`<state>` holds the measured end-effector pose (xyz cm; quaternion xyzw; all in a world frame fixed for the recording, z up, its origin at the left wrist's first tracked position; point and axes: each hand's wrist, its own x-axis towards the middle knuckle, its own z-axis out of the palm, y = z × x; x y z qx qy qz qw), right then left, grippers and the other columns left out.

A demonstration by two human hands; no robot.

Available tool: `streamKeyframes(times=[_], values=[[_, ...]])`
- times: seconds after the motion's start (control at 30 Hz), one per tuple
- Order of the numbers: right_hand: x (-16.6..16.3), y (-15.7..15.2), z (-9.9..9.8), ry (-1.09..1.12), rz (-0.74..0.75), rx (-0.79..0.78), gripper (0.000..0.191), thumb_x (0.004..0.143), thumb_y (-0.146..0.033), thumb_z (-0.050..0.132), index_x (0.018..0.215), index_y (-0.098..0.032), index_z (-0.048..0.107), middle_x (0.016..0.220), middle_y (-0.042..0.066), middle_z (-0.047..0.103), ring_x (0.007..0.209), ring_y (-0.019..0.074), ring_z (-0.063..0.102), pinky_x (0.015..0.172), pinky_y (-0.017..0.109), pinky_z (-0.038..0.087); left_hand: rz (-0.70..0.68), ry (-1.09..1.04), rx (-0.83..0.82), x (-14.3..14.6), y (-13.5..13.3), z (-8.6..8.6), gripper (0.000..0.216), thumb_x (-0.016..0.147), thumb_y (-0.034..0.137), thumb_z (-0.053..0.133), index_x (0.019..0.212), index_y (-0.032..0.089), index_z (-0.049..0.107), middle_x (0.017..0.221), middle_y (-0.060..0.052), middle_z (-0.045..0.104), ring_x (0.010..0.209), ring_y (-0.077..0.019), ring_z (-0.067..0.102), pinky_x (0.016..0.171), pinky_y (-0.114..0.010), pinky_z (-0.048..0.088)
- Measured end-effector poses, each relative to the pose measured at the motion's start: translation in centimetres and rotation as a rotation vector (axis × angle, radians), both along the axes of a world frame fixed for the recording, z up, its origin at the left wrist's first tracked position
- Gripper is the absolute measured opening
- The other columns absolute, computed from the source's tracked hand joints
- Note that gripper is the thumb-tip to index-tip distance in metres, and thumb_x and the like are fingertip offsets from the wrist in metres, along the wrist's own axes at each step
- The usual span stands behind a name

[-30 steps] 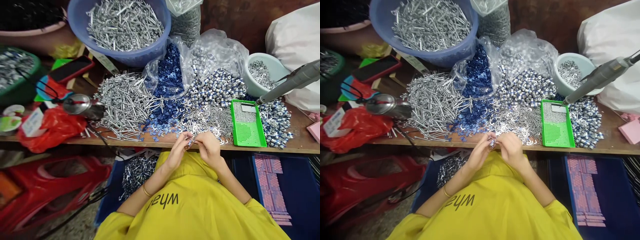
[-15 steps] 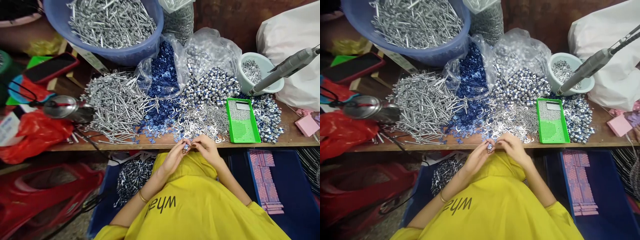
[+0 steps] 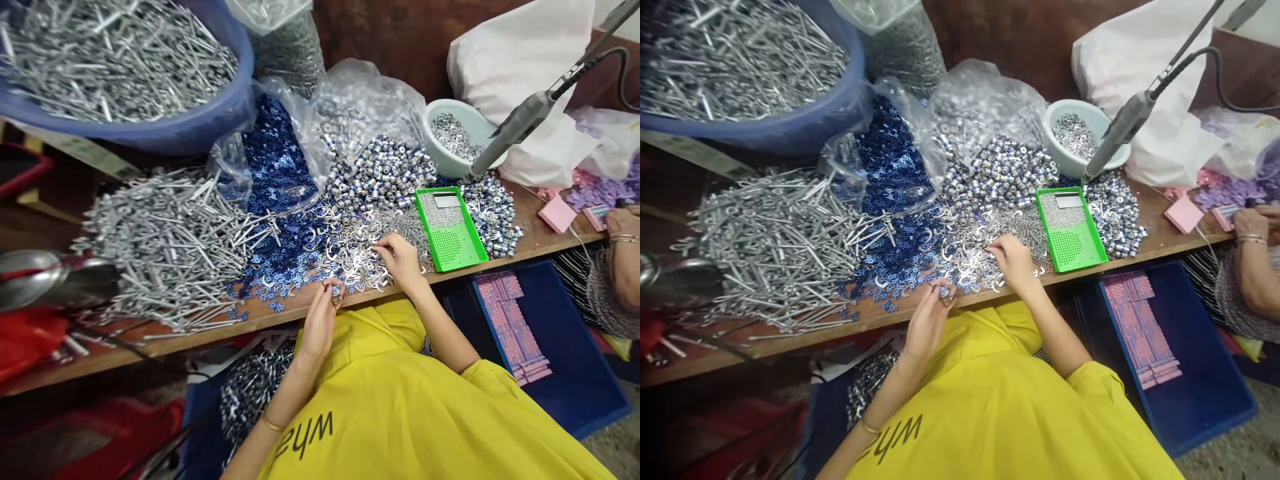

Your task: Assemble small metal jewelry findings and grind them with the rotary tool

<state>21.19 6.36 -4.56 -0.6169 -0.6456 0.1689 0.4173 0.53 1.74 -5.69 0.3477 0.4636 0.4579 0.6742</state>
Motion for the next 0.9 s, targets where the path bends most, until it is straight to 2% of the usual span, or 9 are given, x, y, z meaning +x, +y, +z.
streamKeyframes(times=[0.1,0.2,0.33,0.5,0.63,0.7,0.8,0.87,0.9], values=[[-2.0,-2.1,1.4,0.231,0.047,-0.052,0.017,0.091,-0.033,0.063,0.083,-0.019,0.065,0.076,0.001,0.069,0.068,0.013,0.065,0.066,0.026,0.052,-0.023,0.122,0.119,1.1,0.1,0.2,0.021,0.096,0.042,0.045,0.1,0.024,0.055,0.095,-0.004,0.058,0.088,-0.0174,0.057,0.078,-0.03,0.047],[-3.9,-4.6,2.7,0.354,0.213,-0.06,0.014,0.095,-0.029,0.057,0.093,-0.02,0.067,0.081,0.002,0.072,0.071,0.0132,0.069,0.068,0.026,0.056,-0.028,0.2,0.223,2.2,-0.2,0.6,0.026,0.098,0.042,0.039,0.106,0.023,0.054,0.097,-0.005,0.058,0.092,-0.019,0.057,0.081,-0.031,0.048],[-4.3,-6.3,3.8,0.352,0.269,-0.001,0.012,0.094,-0.022,0.056,0.1,-0.02,0.066,0.087,0.003,0.072,0.072,0.0126,0.07,0.066,0.024,0.056,0.027,0.235,0.276,2.9,-0.6,1.2,0.028,0.1,0.043,0.037,0.108,0.022,0.054,0.099,-0.006,0.058,0.094,-0.0194,0.057,0.084,-0.032,0.048],[-4.2,-6.1,4.7,0.183,0.331,-0.007,0.005,0.091,-0.02,0.058,0.087,-0.02,0.06,0.074,0.0,0.064,0.064,0.0108,0.061,0.06,0.023,0.05,0.085,0.293,0.32,3.1,-1.0,2.1,0.027,0.101,0.042,0.035,0.108,0.022,0.053,0.103,-0.006,0.055,0.097,-0.0201,0.053,0.089,-0.033,0.045],[-5.2,-6.3,4.7,0.156,0.318,-0.071,0.014,0.091,-0.023,0.058,0.078,-0.02,0.056,0.065,-0.003,0.057,0.055,0.0091,0.054,0.054,0.022,0.044,0.14,0.324,0.4,3.2,-1.3,2.3,0.028,0.102,0.043,0.035,0.107,0.022,0.053,0.102,-0.006,0.053,0.094,-0.0194,0.051,0.088,-0.032,0.044],[-5.4,-6.4,4.3,0.198,0.36,-0.122,0.013,0.092,-0.025,0.057,0.08,-0.02,0.057,0.067,-0.002,0.06,0.056,0.0093,0.055,0.055,0.022,0.045,0.167,0.324,0.414,2.9,-1.5,2.1,0.028,0.102,0.043,0.036,0.105,0.022,0.054,0.1,-0.006,0.054,0.092,-0.0192,0.052,0.086,-0.032,0.045],[-5.1,-5.5,3.3,0.302,0.556,-0.307,0.014,0.095,-0.03,0.054,0.102,-0.021,0.063,0.081,0.001,0.068,0.062,0.0113,0.062,0.059,0.024,0.051,0.224,0.323,0.381,0.9,-1.7,1.1,0.027,0.101,0.043,0.04,0.1,0.021,0.057,0.097,-0.005,0.056,0.093,-0.0191,0.054,0.087,-0.032,0.045],[-5.3,-3.9,2.3,0.288,0.545,-0.344,0.025,0.096,-0.034,0.055,0.118,-0.023,0.06,0.09,0.003,0.069,0.068,0.0138,0.065,0.063,0.027,0.054,0.323,0.326,0.324,-1.2,-1.8,0.1,0.025,0.099,0.042,0.045,0.098,0.021,0.059,0.094,-0.004,0.057,0.091,-0.018,0.054,0.086,-0.03,0.045],[-5.7,-3.0,1.8,0.231,0.498,-0.305,0.027,0.096,-0.034,0.054,0.12,-0.023,0.06,0.094,0.004,0.069,0.073,0.0157,0.066,0.068,0.03,0.054,0.393,0.325,0.286,-2.3,-1.8,-0.4,0.024,0.098,0.042,0.047,0.098,0.021,0.059,0.092,-0.004,0.057,0.088,-0.017,0.055,0.083,-0.028,0.046]])
